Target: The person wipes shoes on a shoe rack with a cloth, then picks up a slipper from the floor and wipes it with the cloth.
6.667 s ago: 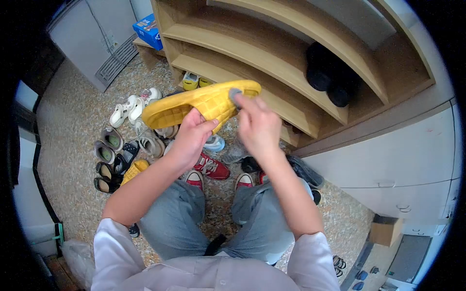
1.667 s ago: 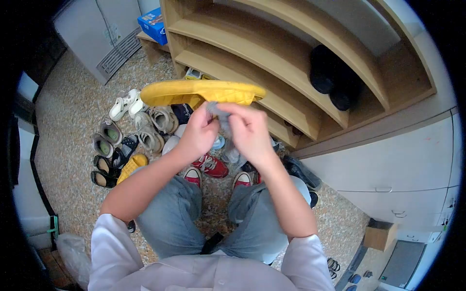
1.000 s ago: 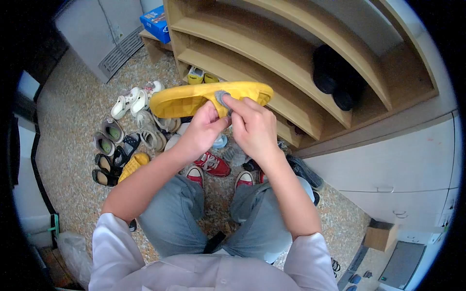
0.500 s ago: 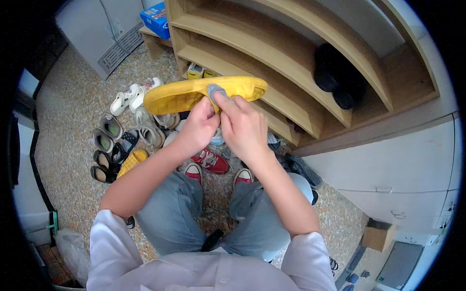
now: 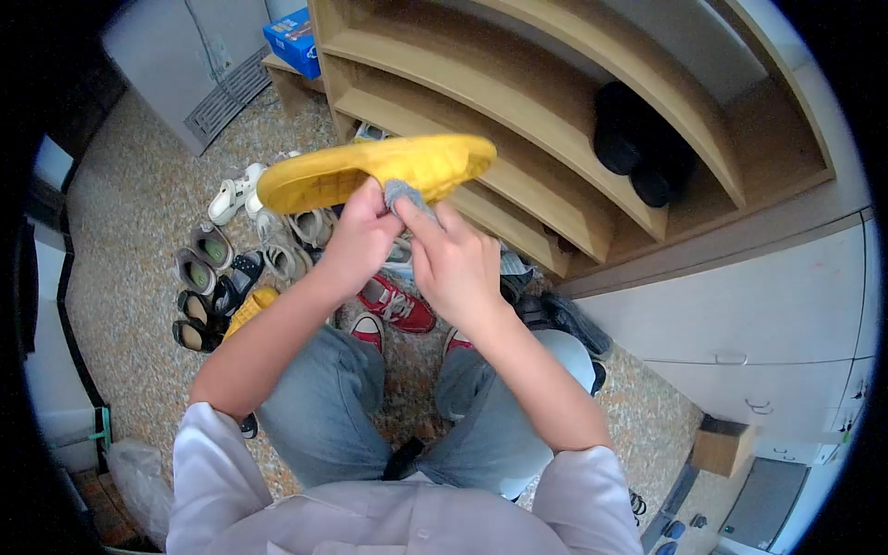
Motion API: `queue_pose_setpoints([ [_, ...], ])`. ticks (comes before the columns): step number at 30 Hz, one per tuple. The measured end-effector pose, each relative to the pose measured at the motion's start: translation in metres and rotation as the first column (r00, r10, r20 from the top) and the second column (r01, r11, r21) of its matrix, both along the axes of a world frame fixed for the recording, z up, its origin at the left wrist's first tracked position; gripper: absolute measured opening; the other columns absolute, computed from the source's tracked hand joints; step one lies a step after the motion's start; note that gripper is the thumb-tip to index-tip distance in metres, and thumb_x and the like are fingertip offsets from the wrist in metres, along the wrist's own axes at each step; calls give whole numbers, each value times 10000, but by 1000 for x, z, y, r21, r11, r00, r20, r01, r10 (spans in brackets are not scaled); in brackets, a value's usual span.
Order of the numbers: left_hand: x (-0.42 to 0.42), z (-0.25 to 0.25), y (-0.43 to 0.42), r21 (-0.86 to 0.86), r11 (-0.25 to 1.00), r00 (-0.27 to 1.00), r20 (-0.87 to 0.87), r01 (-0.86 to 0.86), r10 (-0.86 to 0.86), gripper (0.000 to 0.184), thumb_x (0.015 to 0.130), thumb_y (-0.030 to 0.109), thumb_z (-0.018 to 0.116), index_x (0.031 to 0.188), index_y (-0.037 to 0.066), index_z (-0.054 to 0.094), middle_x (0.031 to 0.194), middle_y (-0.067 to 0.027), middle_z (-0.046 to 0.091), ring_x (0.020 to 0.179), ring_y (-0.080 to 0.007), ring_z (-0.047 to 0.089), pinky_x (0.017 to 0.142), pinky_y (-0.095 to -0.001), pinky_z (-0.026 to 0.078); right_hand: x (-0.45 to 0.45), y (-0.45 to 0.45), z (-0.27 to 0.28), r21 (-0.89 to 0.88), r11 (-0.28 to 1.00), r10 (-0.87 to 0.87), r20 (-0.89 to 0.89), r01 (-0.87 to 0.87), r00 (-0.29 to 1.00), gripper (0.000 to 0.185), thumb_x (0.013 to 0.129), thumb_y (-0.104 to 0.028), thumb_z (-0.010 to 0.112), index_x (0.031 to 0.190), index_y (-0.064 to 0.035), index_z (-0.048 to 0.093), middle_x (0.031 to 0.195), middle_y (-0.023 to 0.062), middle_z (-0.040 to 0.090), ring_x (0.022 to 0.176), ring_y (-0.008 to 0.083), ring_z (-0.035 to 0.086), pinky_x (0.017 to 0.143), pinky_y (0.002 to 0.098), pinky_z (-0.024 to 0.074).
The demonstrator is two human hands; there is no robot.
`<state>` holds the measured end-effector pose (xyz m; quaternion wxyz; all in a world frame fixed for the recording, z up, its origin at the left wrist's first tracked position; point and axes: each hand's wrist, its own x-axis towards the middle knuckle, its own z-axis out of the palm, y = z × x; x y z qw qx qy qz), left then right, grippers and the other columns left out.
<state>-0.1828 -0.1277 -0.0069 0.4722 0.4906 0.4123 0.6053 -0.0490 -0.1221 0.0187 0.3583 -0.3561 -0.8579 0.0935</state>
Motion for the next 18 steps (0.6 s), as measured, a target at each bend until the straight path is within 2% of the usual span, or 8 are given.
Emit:
queue_pose_setpoints([
  [5,6,-6,2,31,999,1000,14,9,-9,324,855,-63,427,1174,-7,451,1137,-76,549,1082,-152,506,940,-286,388,-4,5,10,-43,999,-22,38,24,999,343,772,-2,546,1090,-108,620,828,149,572,707,347,590,603,401,479],
  [8,14,-7,-3,29,995,993,74,94,-96,304,870,-56,423,1169,-5,449,1135,-79,549,1076,-155,509,945,-289,386,-3,6,7,-51,994,-96,95,101,991,346,765,0,549,1085,-111,625,838,145,577,715,344,596,608,401,482],
  [10,5,1,-1,11,1000,998,-67,13,-12,305,874,-58,418,1173,-5,441,1131,-80,548,1062,-155,514,940,-291,389,-1,7,-2,132,991,0,-37,5,999,337,768,-94,582,1093,-171,623,792,113,561,635,324,602,524,434,479],
  [11,1,5,-3,-38,999,997,-78,26,-29,302,871,-63,414,1168,-9,441,1142,-83,545,1074,-156,511,949,-294,383,0,7,-4,131,991,-2,-42,8,999,337,768,-94,582,1093,-171,623,792,113,561,635,324,602,524,434,479],
  [13,7,-1,-1,-7,1000,999,-29,27,-28,306,871,-64,415,1172,-14,443,1145,-81,544,1078,-155,511,954,-297,380,1,6,-3,53,998,-38,-15,39,999,322,778,-109,576,1091,-170,623,783,118,564,621,332,597,524,439,479],
  [14,10,-4,-1,25,999,999,20,27,-27,310,871,-65,416,1176,-18,445,1148,-79,543,1081,-154,511,959,-300,377,2,8,-2,52,998,-40,-17,41,999,322,778,-109,576,1091,-170,623,783,118,564,621,332,597,524,439,479],
  [16,15,0,-5,10,999,999,21,43,-43,323,871,-68,416,1190,-21,442,1168,-84,538,1092,-157,510,966,-301,373,6,19,0,65,986,-158,33,156,987,318,780,-111,575,1087,-173,628,775,118,568,615,332,597,531,436,484],
  [18,18,3,-7,-3,998,998,19,62,-62,336,871,-70,415,1203,-23,439,1188,-88,532,1103,-159,508,973,-303,369,10,23,3,67,981,-185,36,182,982,322,780,-107,573,1089,-178,627,771,116,570,619,334,597,538,435,486],
])
